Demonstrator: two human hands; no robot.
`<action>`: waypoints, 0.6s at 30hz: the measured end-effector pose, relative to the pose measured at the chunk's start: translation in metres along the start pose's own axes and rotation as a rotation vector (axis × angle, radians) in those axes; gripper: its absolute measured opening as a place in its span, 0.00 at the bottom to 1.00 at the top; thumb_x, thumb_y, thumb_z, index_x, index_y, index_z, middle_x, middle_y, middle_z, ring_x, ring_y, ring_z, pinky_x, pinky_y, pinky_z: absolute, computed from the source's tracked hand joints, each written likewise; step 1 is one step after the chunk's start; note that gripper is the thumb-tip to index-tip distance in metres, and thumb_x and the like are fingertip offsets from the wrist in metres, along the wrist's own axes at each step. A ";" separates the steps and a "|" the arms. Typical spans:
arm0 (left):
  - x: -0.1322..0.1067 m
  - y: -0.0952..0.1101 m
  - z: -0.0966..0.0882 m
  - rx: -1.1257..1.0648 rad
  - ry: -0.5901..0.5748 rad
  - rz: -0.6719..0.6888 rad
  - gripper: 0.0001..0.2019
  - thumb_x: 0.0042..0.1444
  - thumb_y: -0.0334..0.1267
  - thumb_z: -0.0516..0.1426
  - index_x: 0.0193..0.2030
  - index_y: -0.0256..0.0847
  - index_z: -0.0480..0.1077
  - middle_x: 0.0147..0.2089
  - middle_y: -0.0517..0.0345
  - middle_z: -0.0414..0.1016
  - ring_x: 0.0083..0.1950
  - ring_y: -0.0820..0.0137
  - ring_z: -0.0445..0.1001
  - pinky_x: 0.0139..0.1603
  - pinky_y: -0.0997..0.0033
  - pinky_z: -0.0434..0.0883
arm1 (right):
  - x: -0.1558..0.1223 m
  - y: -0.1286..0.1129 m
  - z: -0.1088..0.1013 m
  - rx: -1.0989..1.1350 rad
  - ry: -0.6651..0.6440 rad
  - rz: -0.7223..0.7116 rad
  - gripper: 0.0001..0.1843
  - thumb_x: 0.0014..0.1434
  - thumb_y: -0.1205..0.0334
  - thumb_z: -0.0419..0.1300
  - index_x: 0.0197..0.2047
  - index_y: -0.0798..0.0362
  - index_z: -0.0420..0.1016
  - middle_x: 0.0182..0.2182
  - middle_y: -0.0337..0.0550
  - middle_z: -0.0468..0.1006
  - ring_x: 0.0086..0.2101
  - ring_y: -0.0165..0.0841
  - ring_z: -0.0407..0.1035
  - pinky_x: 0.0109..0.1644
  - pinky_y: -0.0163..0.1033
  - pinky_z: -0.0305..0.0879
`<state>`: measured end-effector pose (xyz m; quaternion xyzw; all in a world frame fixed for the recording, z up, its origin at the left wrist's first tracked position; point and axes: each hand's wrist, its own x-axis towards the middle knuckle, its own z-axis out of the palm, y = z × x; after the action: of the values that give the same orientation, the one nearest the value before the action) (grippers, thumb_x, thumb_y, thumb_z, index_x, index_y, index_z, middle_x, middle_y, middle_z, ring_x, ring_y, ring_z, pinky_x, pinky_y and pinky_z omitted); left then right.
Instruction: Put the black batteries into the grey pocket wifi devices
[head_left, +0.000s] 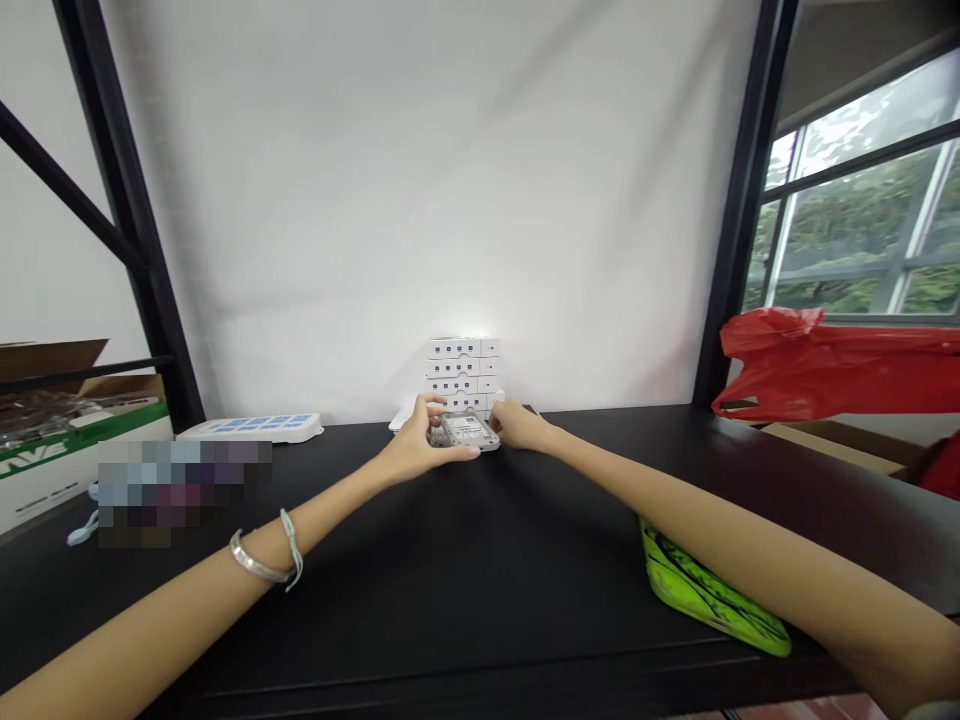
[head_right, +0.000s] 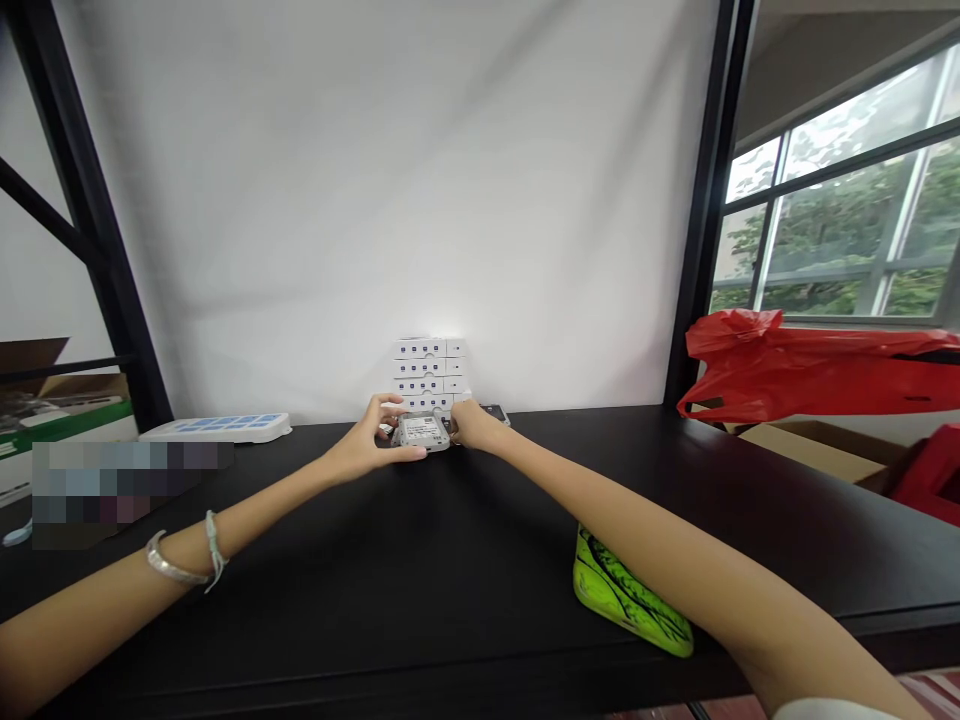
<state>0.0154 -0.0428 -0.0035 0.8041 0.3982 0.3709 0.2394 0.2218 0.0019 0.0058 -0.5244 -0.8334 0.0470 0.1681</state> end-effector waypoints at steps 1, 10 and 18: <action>0.006 -0.006 -0.004 0.021 -0.018 -0.022 0.40 0.42 0.54 0.65 0.55 0.45 0.48 0.58 0.44 0.60 0.59 0.55 0.61 0.56 0.53 0.62 | 0.002 0.003 -0.004 0.015 -0.012 -0.004 0.08 0.46 0.60 0.65 0.28 0.56 0.75 0.27 0.44 0.77 0.31 0.36 0.70 0.31 0.35 0.63; 0.033 -0.041 -0.022 0.088 -0.198 -0.040 0.44 0.47 0.53 0.61 0.65 0.44 0.41 0.66 0.41 0.52 0.67 0.54 0.53 0.62 0.53 0.58 | 0.008 0.073 -0.039 0.049 -0.030 -0.034 0.43 0.40 0.44 0.67 0.57 0.55 0.64 0.55 0.54 0.66 0.54 0.46 0.61 0.56 0.45 0.59; 0.013 -0.031 -0.013 0.289 -0.016 0.110 0.36 0.54 0.49 0.57 0.65 0.45 0.45 0.69 0.49 0.47 0.68 0.56 0.49 0.66 0.54 0.51 | 0.005 0.107 -0.019 0.261 -0.204 0.158 0.67 0.37 0.40 0.67 0.68 0.56 0.30 0.65 0.58 0.48 0.62 0.48 0.46 0.64 0.47 0.46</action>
<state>-0.0042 -0.0135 -0.0111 0.8538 0.4007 0.3159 0.1037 0.3183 0.0520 -0.0026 -0.5544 -0.7892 0.2207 0.1454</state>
